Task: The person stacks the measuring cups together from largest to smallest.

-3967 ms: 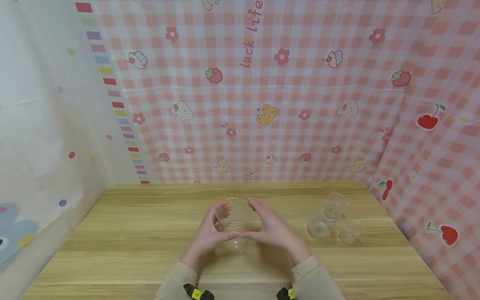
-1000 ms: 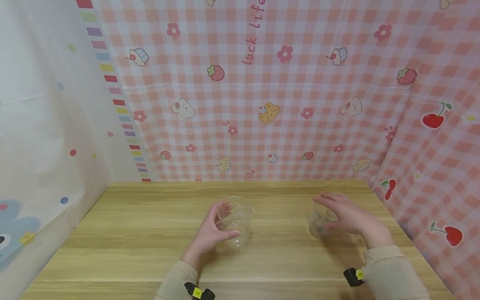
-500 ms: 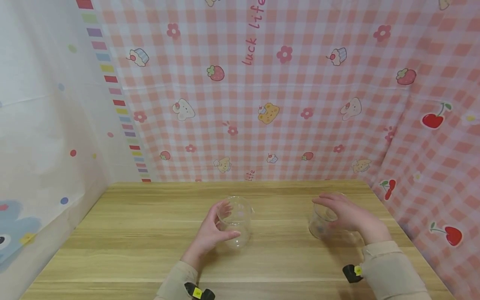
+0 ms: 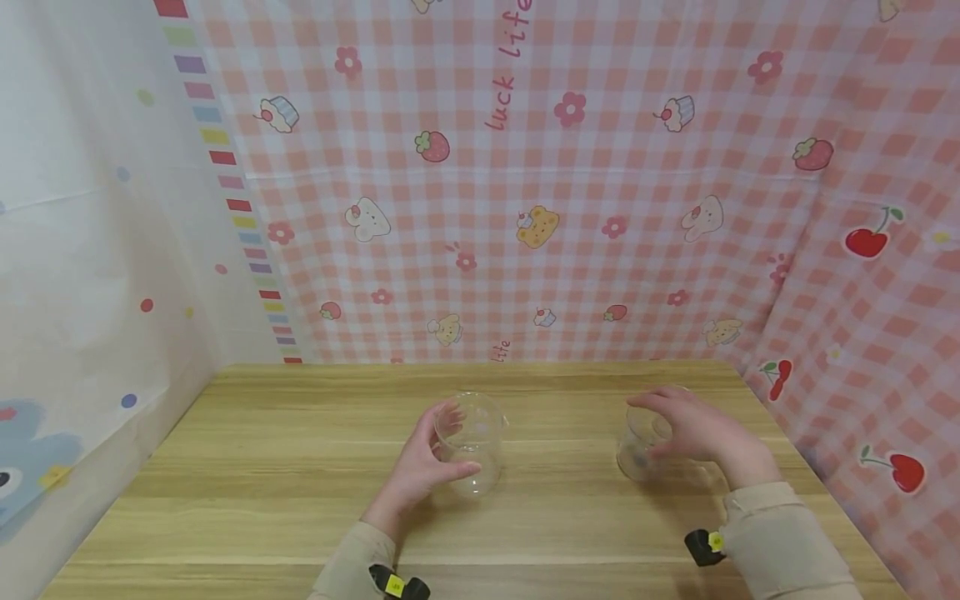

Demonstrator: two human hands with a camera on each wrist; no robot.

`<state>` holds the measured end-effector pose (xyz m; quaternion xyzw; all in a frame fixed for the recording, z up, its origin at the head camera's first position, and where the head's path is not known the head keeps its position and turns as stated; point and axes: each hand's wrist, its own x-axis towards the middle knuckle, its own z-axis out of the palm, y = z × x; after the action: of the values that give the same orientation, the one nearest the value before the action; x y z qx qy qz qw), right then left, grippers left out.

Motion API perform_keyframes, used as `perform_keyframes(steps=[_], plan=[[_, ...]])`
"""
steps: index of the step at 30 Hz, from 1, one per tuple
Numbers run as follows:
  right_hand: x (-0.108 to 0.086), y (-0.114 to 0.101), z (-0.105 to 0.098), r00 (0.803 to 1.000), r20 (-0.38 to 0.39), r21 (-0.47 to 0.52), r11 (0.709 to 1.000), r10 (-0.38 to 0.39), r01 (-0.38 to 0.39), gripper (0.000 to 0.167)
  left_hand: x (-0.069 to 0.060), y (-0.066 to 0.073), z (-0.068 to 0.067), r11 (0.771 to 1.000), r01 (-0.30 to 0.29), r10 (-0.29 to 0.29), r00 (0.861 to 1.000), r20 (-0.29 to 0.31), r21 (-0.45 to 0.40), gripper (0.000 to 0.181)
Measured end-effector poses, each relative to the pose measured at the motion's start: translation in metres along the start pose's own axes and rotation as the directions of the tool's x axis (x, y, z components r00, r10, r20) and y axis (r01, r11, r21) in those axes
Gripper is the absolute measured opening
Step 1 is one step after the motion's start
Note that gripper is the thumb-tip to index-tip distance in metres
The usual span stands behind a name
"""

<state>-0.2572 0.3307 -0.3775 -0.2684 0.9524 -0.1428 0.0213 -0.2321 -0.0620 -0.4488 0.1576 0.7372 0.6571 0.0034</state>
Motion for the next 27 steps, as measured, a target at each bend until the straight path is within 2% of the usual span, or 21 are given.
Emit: perform_keyframes(steps=[2, 6, 8, 15, 20, 27], plan=[[0.0, 0.0, 0.001, 1.0, -0.017, -0.01, 1.0, 0.004, -0.004, 0.068, -0.004, 0.011, 0.0, 1.0, 0.0, 0.0, 1.0, 0.005, -0.007, 0.085], [0.0, -0.002, 0.003, 0.999, -0.039, -0.014, 1.0, 0.014, -0.015, 0.067, -0.004, 0.011, 0.0, 1.0, 0.007, -0.007, 1.0, 0.007, 0.001, 0.086], [0.0, -0.003, 0.003, 0.999, -0.048, -0.012, 1.0, 0.022, -0.023, 0.067, -0.002, 0.007, 0.0, 1.0, 0.009, -0.009, 1.0, 0.004, 0.004, 0.088], [0.001, -0.005, 0.004, 0.997, -0.063, -0.037, 0.999, 0.033, -0.036, 0.068, 0.008, -0.023, 0.001, 1.0, 0.009, -0.008, 1.0, -0.018, 0.028, 0.092], [0.001, -0.007, 0.005, 0.997, -0.062, -0.054, 0.997, 0.055, -0.058, 0.069, 0.009, -0.029, 0.0, 0.999, 0.005, -0.005, 1.0, -0.016, 0.031, 0.093], [0.001, -0.01, 0.006, 0.995, -0.058, -0.059, 0.995, 0.082, -0.086, 0.069, 0.01, -0.028, 0.0, 1.0, 0.001, -0.001, 1.0, -0.018, 0.024, 0.092]])
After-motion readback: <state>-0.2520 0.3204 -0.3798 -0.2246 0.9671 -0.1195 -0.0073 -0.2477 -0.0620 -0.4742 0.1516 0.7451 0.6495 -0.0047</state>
